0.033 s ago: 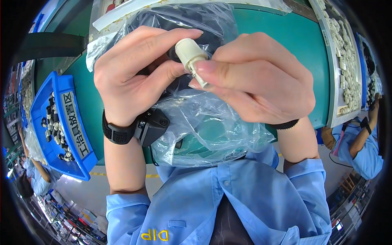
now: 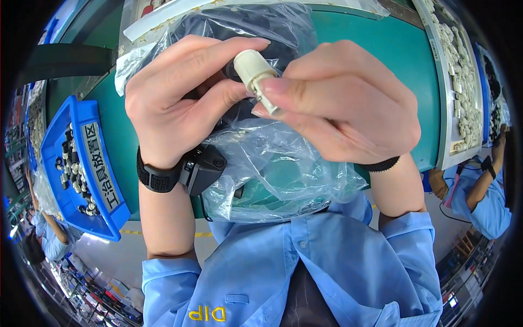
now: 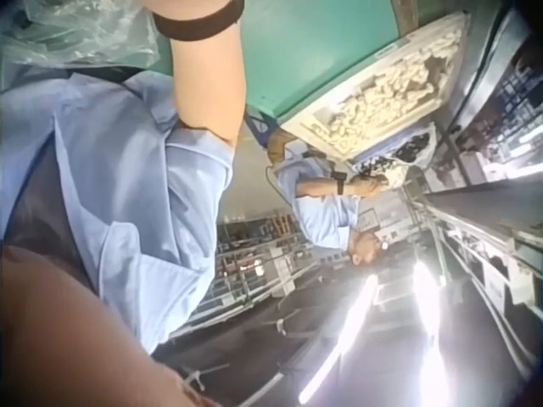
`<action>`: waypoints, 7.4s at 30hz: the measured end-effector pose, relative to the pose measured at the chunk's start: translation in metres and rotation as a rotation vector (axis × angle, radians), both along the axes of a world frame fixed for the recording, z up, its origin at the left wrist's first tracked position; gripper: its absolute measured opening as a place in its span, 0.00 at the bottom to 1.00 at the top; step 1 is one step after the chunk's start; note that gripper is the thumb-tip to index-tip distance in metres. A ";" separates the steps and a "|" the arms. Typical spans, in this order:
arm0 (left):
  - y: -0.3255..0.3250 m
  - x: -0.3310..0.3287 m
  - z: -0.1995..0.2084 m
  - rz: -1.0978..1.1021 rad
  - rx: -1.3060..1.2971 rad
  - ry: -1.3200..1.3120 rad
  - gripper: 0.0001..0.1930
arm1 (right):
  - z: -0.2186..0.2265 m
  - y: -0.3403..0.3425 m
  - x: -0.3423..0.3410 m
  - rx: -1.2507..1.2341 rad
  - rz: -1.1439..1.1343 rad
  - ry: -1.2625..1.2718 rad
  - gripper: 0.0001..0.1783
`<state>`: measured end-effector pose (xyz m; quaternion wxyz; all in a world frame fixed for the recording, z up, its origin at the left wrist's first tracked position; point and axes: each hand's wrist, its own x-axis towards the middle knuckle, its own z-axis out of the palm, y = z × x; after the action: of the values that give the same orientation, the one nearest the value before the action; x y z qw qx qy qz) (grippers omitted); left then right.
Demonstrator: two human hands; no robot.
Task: The person picks up a white plastic component and a black rubber ring, fits the ring onto the component, and presses them together by hand. After rotating the assembly, they place it into a blue bin and reach for another set of parts.
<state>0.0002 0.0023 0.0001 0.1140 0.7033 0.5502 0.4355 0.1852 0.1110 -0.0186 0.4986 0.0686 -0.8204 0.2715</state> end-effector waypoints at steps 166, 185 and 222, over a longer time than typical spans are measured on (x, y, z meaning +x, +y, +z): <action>-0.152 -0.065 0.058 0.858 -0.175 0.329 0.15 | -0.005 0.051 0.005 -1.416 0.351 -0.170 0.17; -0.107 0.117 0.055 -0.545 0.553 -0.290 0.29 | -0.019 0.064 0.019 -1.508 0.296 -0.156 0.16; -0.098 0.126 0.056 -0.835 0.414 -0.503 0.19 | -0.013 0.058 0.009 -1.552 0.372 -0.225 0.16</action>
<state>0.1263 -0.0958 0.0566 0.2650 0.7442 0.0814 0.6077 0.1944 0.1688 -0.0321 0.2649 -0.1895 -0.4183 0.8479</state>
